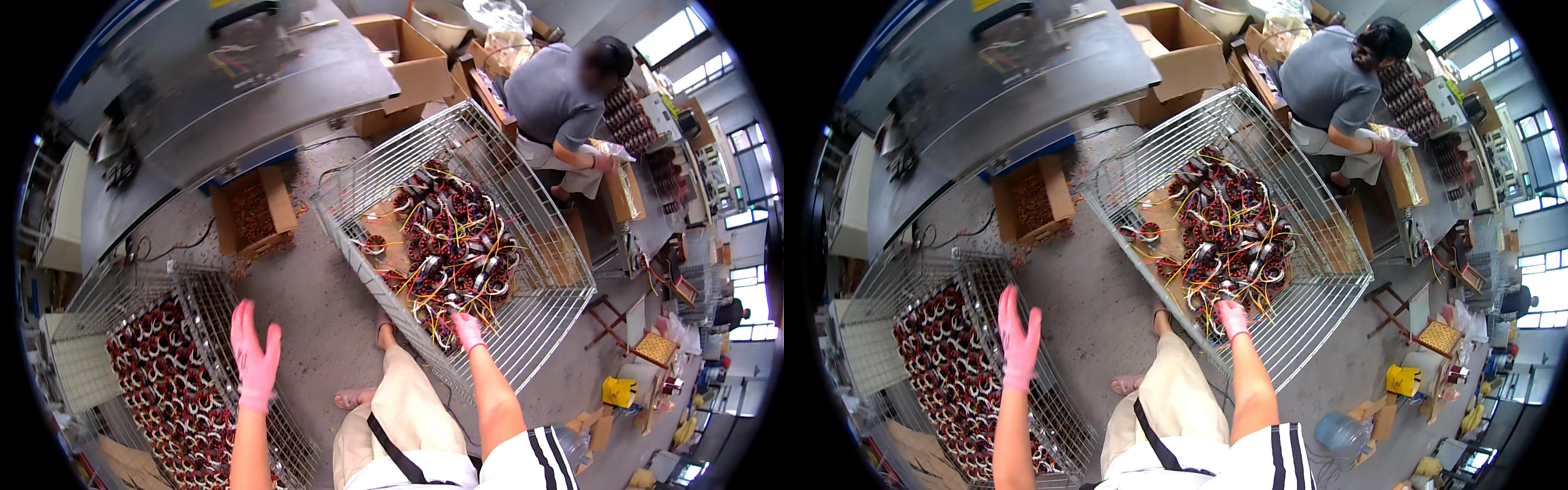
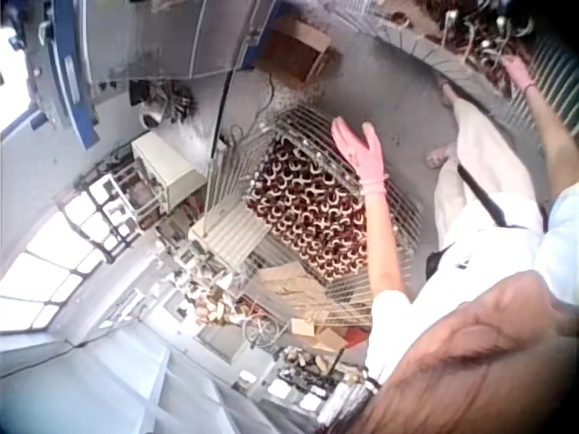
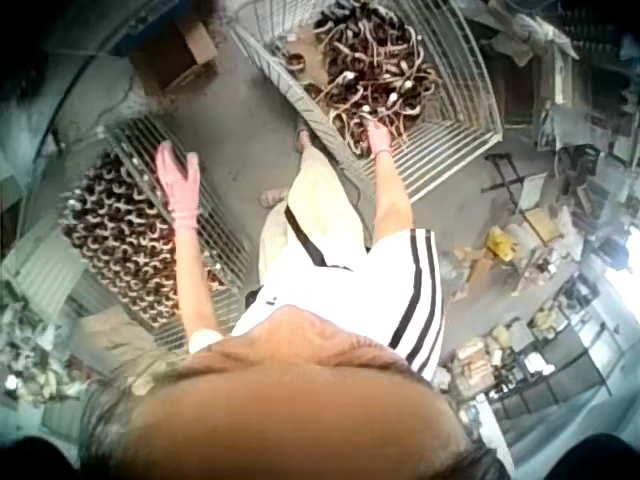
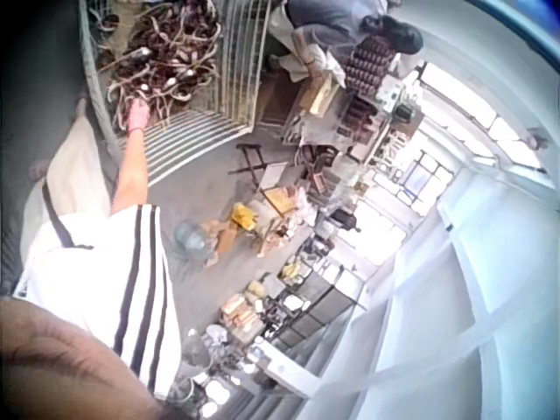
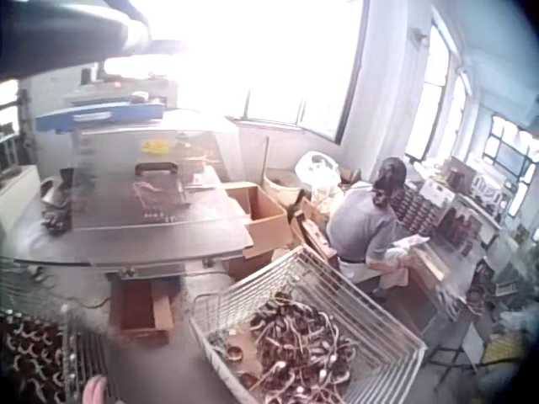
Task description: The person picks up a motor stator from a metal crate and places it onto an assembly jig. They connect several colored wires into a terminal block on the jig and then return the finished stator to the crate.
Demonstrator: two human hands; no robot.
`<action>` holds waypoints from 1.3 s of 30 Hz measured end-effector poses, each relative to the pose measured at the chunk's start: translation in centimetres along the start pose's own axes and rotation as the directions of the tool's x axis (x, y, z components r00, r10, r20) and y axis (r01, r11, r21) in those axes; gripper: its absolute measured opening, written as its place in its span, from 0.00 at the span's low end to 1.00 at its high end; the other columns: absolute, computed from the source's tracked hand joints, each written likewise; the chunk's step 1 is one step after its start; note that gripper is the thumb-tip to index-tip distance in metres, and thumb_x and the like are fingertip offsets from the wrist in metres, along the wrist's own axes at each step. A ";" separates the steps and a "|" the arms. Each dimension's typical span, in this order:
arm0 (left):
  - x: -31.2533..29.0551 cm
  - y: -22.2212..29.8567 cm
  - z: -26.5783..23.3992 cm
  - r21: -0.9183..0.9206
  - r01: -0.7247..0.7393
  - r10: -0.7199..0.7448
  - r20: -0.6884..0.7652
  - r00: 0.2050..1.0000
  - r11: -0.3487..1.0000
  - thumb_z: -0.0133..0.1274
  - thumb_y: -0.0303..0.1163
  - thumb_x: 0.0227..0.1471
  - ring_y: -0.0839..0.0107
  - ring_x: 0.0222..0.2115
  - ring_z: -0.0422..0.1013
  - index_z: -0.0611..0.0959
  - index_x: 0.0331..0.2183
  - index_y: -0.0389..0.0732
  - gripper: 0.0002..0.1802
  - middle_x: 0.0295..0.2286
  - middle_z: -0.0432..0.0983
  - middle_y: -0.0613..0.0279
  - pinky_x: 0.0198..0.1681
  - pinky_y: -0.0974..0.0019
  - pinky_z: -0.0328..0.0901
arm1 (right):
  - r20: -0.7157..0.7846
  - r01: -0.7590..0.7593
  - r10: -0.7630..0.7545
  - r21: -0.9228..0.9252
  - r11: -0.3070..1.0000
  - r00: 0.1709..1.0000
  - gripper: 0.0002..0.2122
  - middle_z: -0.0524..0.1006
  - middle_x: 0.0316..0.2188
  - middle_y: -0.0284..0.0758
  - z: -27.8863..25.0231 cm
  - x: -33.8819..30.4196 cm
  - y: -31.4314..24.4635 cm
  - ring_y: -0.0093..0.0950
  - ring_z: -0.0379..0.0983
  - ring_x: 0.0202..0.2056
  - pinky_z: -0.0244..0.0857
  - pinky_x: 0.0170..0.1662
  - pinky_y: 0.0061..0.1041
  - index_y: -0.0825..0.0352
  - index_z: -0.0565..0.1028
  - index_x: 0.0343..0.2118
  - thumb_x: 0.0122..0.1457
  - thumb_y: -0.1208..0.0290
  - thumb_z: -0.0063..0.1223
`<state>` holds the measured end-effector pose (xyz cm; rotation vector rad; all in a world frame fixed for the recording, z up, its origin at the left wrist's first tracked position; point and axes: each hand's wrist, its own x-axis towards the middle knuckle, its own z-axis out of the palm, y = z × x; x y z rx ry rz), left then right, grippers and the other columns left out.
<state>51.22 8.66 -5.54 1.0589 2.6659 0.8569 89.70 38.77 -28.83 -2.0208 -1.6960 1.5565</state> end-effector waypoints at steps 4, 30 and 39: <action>13.7 4.4 9.6 0.006 -0.160 0.160 -0.007 0.987 0.987 0.53 0.38 0.52 0.47 0.58 0.53 0.65 0.55 0.32 0.33 0.56 0.59 0.44 0.61 0.51 0.48 | 0.134 0.059 -0.031 -0.211 0.976 0.991 0.18 0.78 0.26 0.33 5.9 5.8 -3.8 0.22 0.71 0.27 0.65 0.33 0.24 0.64 0.78 0.41 0.55 0.57 0.50; 26.5 5.0 24.9 0.458 0.050 -0.087 0.060 0.994 0.888 0.57 0.39 0.48 0.42 0.59 0.43 0.49 0.59 0.26 0.49 0.58 0.45 0.39 0.61 0.42 0.41 | 0.547 0.574 -0.178 -0.796 0.192 0.818 0.15 0.70 0.41 0.32 35.2 34.3 -9.3 0.31 0.65 0.45 0.58 0.47 0.35 0.59 0.71 0.48 0.58 0.67 0.43; 26.6 4.9 23.1 0.484 -0.026 0.017 0.023 1.000 0.874 0.59 0.41 0.45 0.42 0.57 0.48 0.56 0.57 0.27 0.46 0.56 0.53 0.38 0.61 0.43 0.44 | 0.309 0.028 0.124 -0.445 0.895 0.943 0.17 0.75 0.39 0.51 21.7 19.3 -12.4 0.41 0.73 0.45 0.67 0.48 0.34 0.74 0.67 0.46 0.52 0.73 0.43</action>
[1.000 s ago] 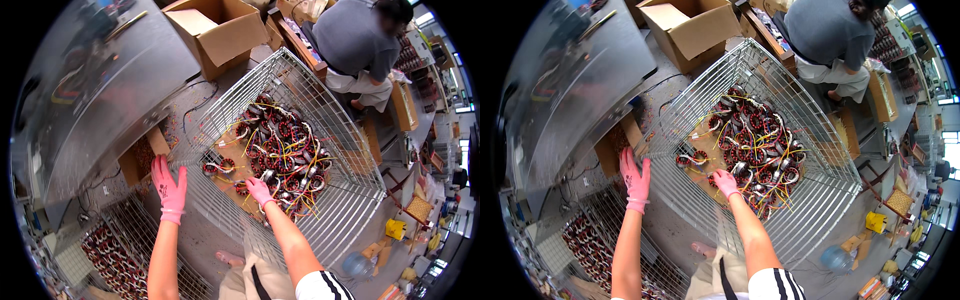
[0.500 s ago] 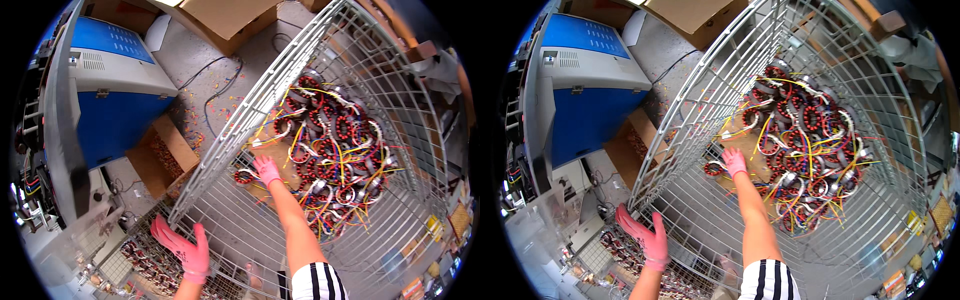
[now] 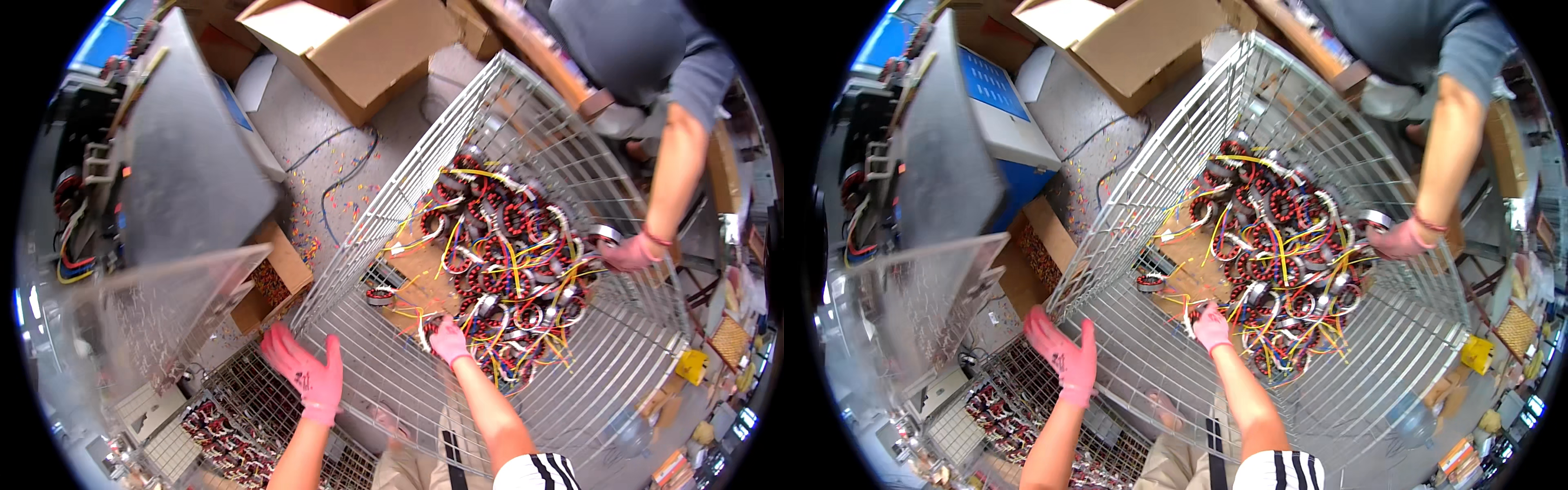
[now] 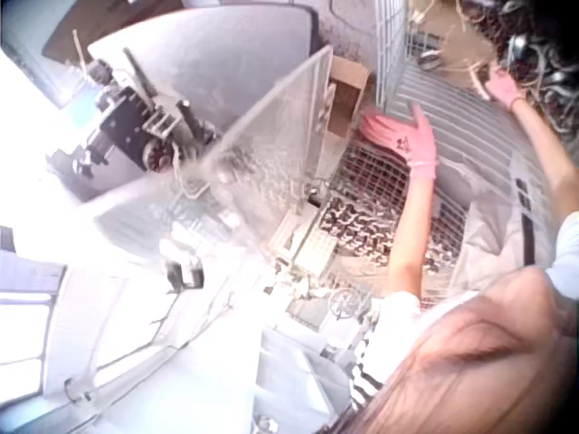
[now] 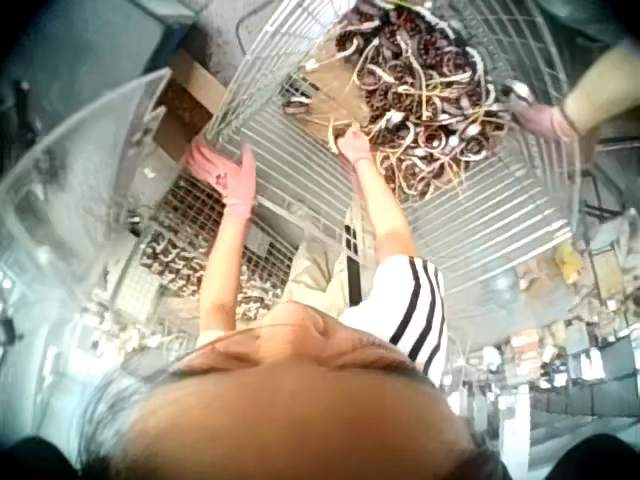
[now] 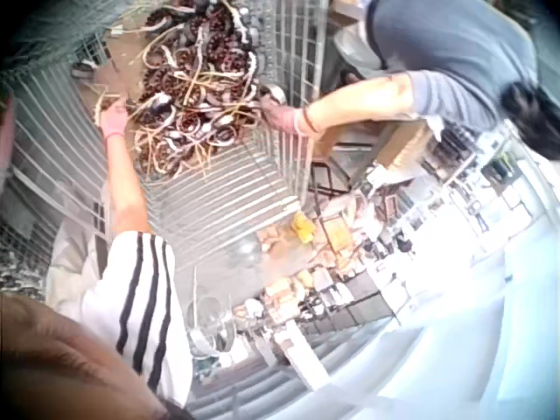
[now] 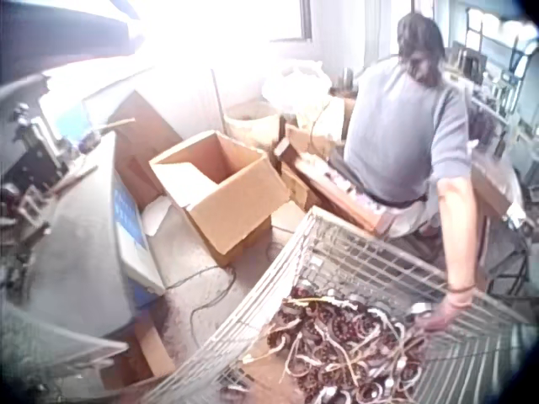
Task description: The person picks up a motor stator from a metal crate and places it onto an assembly jig. They connect several colored wires into a terminal block on the jig and then return the finished stator to the crate.
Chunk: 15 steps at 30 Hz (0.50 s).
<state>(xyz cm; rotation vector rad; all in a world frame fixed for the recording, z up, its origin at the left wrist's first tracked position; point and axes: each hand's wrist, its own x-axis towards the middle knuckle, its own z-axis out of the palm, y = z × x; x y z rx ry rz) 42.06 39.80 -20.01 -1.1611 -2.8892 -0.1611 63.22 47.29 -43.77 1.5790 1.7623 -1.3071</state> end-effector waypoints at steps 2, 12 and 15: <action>-0.2 0.3 -0.9 -0.077 -0.006 0.006 0.000 1.000 0.997 0.60 0.45 0.43 0.43 0.58 0.48 0.57 0.57 0.28 0.48 0.56 0.54 0.40 0.62 0.42 0.43 | 0.025 0.018 -0.021 0.133 0.991 0.999 0.23 0.74 0.42 0.49 -5.0 -7.0 0.6 0.37 0.74 0.44 0.68 0.48 0.32 0.77 0.64 0.50 0.52 0.72 0.48; -11.8 -5.2 -17.4 -0.759 0.635 0.507 0.495 0.706 -0.143 0.44 0.46 0.61 0.67 0.53 0.64 0.69 0.55 0.34 0.29 0.51 0.68 0.56 0.58 0.63 0.56 | -0.021 0.529 -0.538 0.213 0.821 0.843 0.27 0.77 0.38 0.44 -15.3 -42.3 -15.8 0.30 0.76 0.39 0.69 0.44 0.28 0.70 0.71 0.47 0.50 0.55 0.63; -14.5 -10.2 -25.1 -0.796 0.450 0.220 0.393 0.893 -0.405 0.40 0.47 0.63 0.58 0.45 0.70 0.75 0.32 0.36 0.23 0.41 0.74 0.51 0.54 0.56 0.62 | 0.008 0.716 -0.720 0.098 0.691 0.694 0.26 0.78 0.34 0.47 -9.8 -48.5 -21.4 0.37 0.78 0.37 0.70 0.40 0.33 0.70 0.70 0.45 0.52 0.52 0.59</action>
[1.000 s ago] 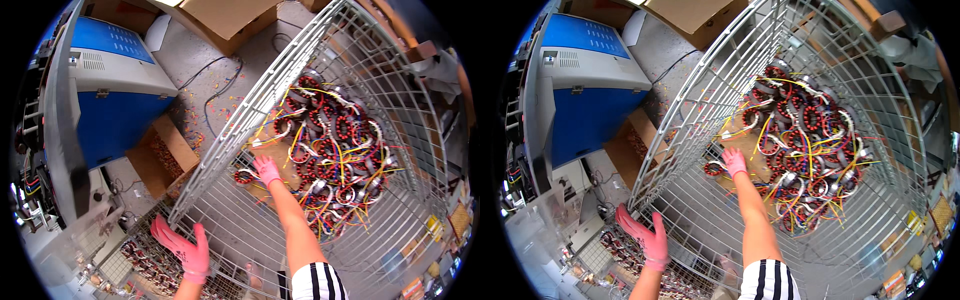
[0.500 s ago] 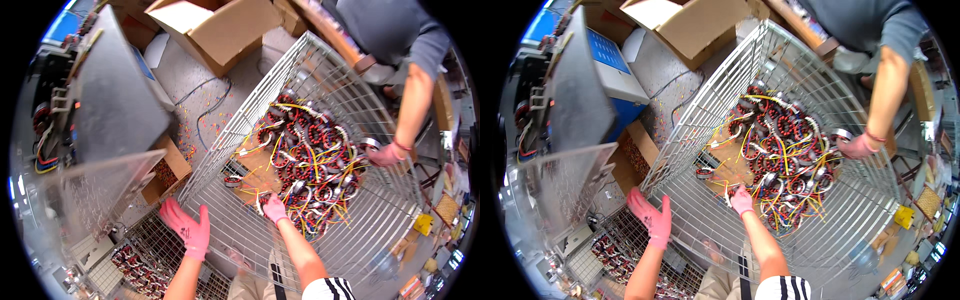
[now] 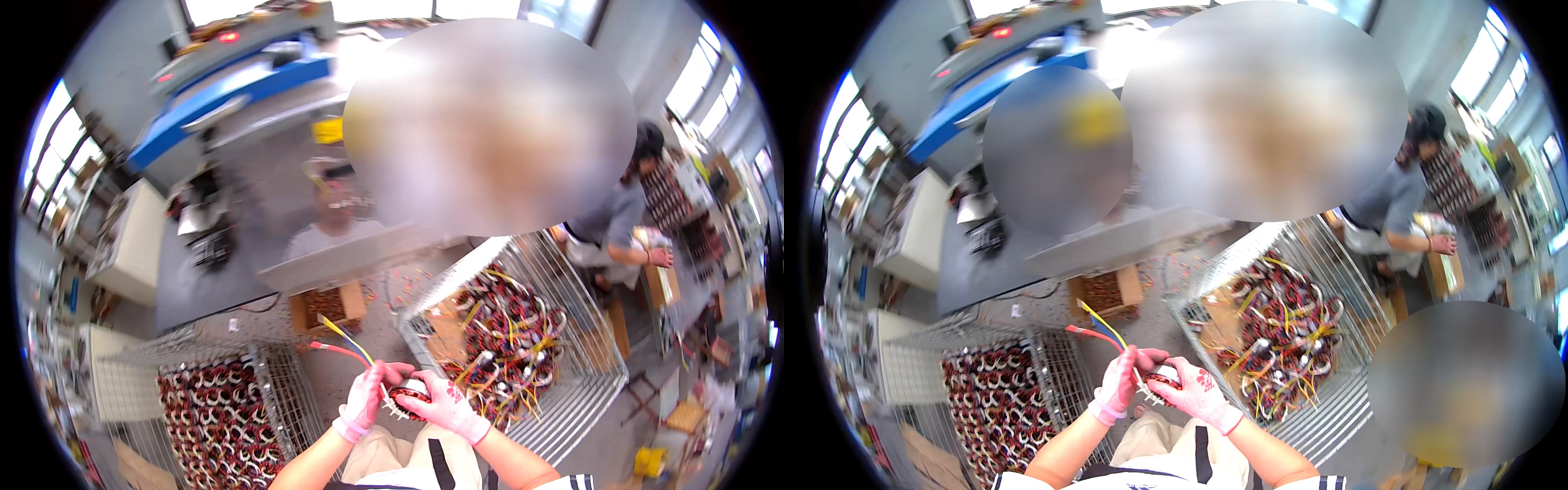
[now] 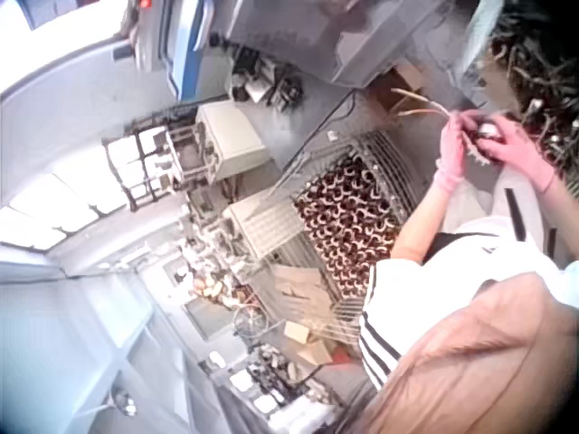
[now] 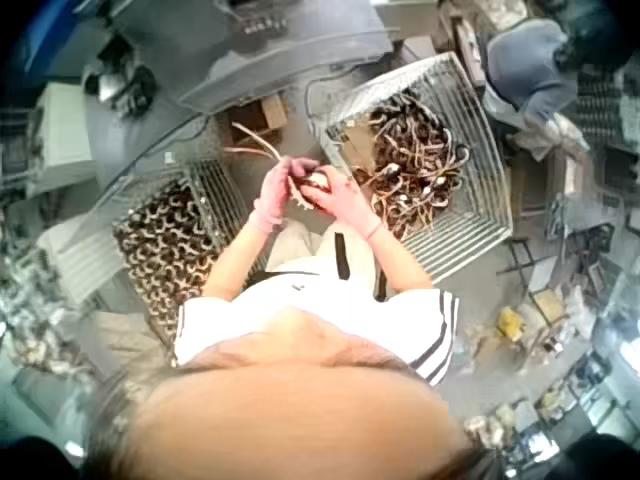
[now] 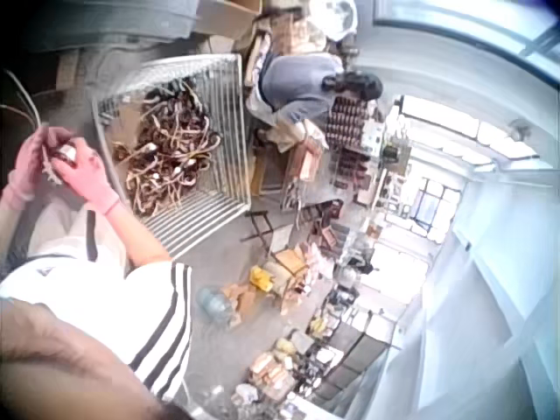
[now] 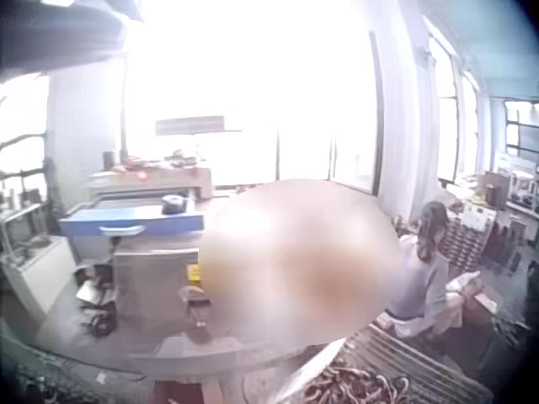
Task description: The person picks up a motor stator from a metal crate and places it onto an assembly jig. They connect several colored wires into a terminal block on the jig and then return the finished stator to the crate.
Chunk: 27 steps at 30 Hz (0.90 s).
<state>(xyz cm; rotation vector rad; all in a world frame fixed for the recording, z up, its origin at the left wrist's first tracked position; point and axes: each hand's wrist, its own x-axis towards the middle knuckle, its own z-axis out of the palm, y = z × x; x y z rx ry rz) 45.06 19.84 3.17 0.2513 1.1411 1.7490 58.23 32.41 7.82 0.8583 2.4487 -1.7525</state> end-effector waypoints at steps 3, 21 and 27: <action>-4.2 5.4 -4.9 -0.306 -0.388 0.270 -0.363 0.892 0.870 0.39 0.45 0.63 0.52 0.35 0.74 0.67 0.20 0.42 0.23 0.24 0.73 0.59 0.48 0.44 0.66 | 0.024 0.091 -0.091 -0.017 0.996 0.996 0.23 0.78 0.33 0.48 5.2 -0.1 -6.1 0.39 0.78 0.36 0.70 0.40 0.34 0.70 0.69 0.46 0.55 0.55 0.57; -9.4 19.4 -16.2 0.531 -0.073 0.323 -0.395 0.860 0.844 0.55 0.45 0.53 0.72 0.30 0.74 0.68 0.54 0.32 0.34 0.38 0.73 0.55 0.30 0.71 0.69 | 0.238 0.312 -0.303 -0.001 0.950 0.923 0.20 0.79 0.34 0.44 8.9 13.7 -17.5 0.33 0.78 0.35 0.70 0.38 0.30 0.71 0.69 0.47 0.58 0.61 0.54; -5.7 27.0 -19.0 0.232 -0.458 0.462 -0.737 0.492 0.858 0.54 0.40 0.56 0.82 0.10 0.64 0.79 0.32 0.36 0.15 0.15 0.70 0.68 0.09 0.79 0.56 | 0.340 0.597 -0.519 -0.183 0.781 0.784 0.21 0.76 0.37 0.48 11.7 19.4 -22.6 0.43 0.75 0.39 0.69 0.41 0.36 0.69 0.70 0.46 0.57 0.57 0.54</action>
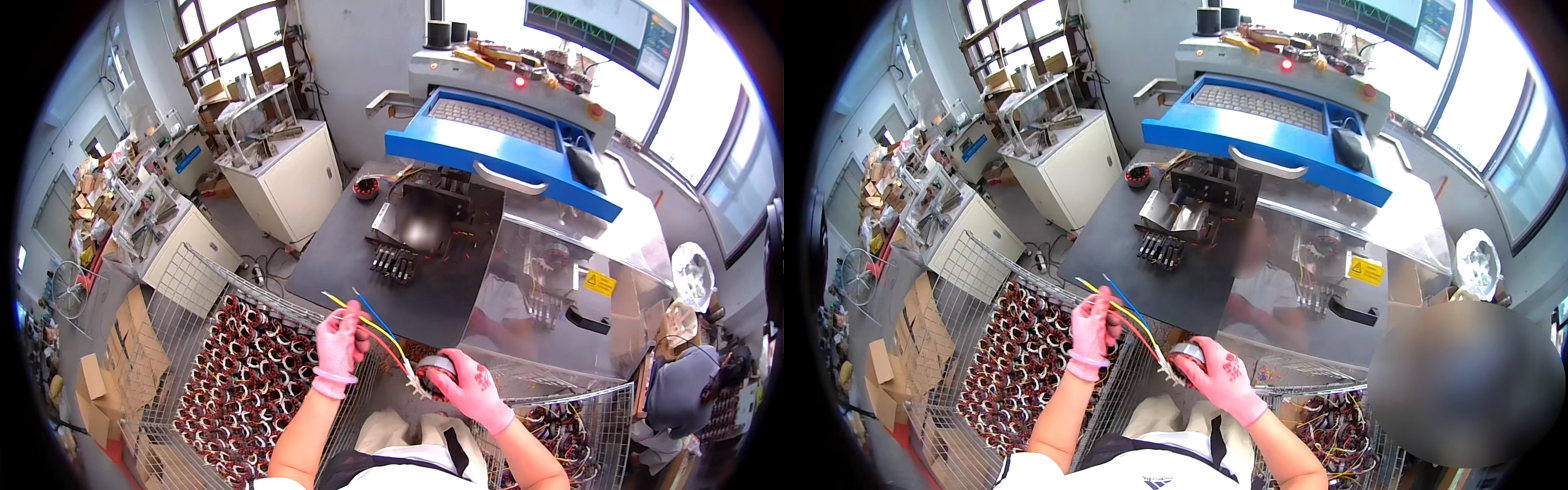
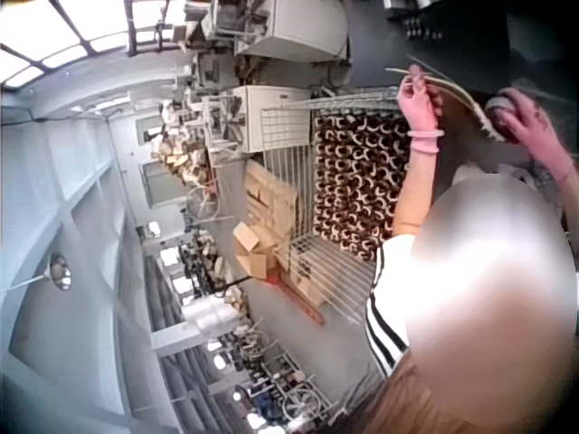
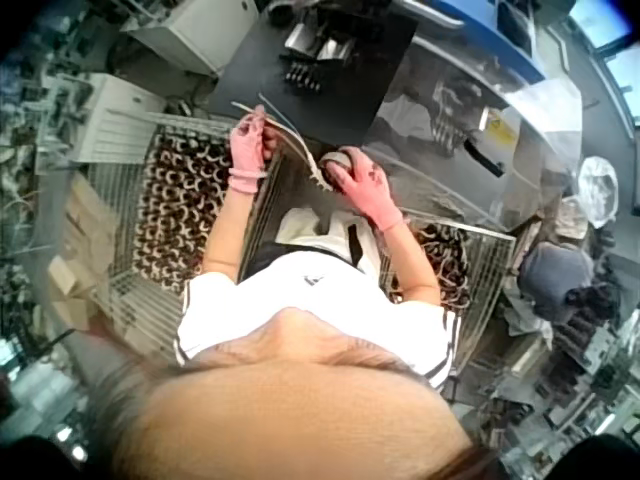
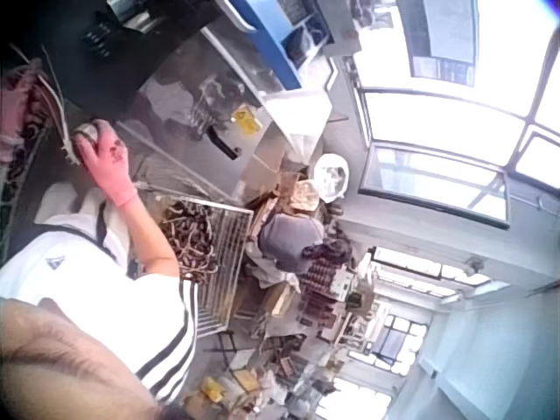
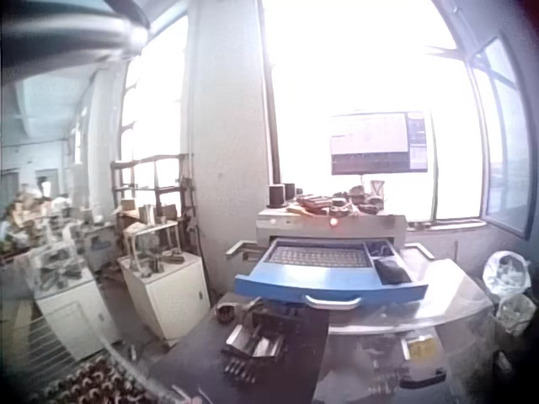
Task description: The person picks up a motor stator from a metal crate and places it onto an assembly jig. They connect several colored wires into a terminal block on the jig and then return the finished stator to the crate.
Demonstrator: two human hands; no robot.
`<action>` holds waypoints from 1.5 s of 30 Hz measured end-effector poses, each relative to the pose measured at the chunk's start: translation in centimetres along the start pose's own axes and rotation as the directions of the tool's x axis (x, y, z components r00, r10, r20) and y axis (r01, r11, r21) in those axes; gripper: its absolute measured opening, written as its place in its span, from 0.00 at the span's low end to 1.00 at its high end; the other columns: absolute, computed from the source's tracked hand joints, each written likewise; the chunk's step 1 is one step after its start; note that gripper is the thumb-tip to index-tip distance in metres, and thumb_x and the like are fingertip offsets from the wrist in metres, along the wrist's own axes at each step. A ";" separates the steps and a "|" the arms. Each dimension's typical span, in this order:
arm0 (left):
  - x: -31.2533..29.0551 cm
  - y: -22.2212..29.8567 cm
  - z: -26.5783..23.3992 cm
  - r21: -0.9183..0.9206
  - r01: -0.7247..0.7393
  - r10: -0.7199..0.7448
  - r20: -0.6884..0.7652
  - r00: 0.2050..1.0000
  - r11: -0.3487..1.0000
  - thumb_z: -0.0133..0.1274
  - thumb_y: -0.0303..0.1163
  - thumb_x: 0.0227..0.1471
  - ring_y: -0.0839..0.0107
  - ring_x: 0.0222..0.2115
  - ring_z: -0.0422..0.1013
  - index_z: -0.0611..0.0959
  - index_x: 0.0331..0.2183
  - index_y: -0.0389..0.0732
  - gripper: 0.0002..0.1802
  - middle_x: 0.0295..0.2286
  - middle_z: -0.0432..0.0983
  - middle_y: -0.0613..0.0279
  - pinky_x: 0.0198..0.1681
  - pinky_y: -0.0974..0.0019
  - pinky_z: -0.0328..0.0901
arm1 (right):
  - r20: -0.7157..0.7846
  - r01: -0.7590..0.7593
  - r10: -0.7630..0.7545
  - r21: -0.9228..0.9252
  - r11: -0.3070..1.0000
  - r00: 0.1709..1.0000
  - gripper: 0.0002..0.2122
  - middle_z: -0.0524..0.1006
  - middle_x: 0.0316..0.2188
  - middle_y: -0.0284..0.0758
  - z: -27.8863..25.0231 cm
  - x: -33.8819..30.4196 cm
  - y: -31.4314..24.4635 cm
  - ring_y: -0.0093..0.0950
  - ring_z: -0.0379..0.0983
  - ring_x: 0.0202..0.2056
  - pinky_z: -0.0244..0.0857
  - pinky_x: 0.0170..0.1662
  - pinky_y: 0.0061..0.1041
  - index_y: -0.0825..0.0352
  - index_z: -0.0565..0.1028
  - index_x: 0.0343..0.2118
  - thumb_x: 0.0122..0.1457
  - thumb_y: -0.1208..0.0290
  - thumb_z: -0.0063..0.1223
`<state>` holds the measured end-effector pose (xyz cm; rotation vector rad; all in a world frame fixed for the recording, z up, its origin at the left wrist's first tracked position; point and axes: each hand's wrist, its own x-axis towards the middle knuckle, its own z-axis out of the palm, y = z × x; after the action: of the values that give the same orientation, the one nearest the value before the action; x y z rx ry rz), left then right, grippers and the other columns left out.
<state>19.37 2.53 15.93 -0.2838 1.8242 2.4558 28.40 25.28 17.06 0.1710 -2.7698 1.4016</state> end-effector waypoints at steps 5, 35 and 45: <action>3.2 0.8 -5.0 0.115 -0.010 0.030 -0.179 0.983 0.993 0.53 0.37 0.56 0.78 0.10 0.67 0.79 0.28 0.33 0.15 0.15 0.72 0.64 0.08 0.78 0.58 | -0.157 0.066 -0.095 -0.184 0.981 0.983 0.19 0.70 0.35 0.41 3.7 8.7 2.4 0.41 0.67 0.39 0.63 0.42 0.38 0.67 0.74 0.41 0.53 0.56 0.55; 27.3 -4.2 -2.5 0.323 0.353 -0.451 0.311 0.837 0.878 0.50 0.48 0.58 0.80 0.10 0.65 0.77 0.28 0.36 0.21 0.16 0.72 0.64 0.09 0.78 0.54 | -0.105 -0.387 0.418 0.231 0.893 0.902 0.17 0.74 0.27 0.29 10.8 33.5 7.7 0.25 0.70 0.30 0.64 0.34 0.26 0.65 0.78 0.33 0.55 0.54 0.55; 23.0 -6.5 -3.3 0.726 -0.569 -0.041 0.630 0.775 0.386 0.53 0.42 0.52 0.58 0.28 0.75 0.76 0.48 0.48 0.21 0.28 0.75 0.59 0.28 0.59 0.69 | 0.151 -0.413 0.384 0.304 0.859 0.911 0.09 0.75 0.20 0.28 9.3 34.0 8.5 0.17 0.69 0.22 0.63 0.26 0.19 0.69 0.77 0.31 0.54 0.67 0.55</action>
<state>-1.73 0.07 4.58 0.8150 2.6132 1.0062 -6.11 19.98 7.43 -0.3743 -2.7167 1.9955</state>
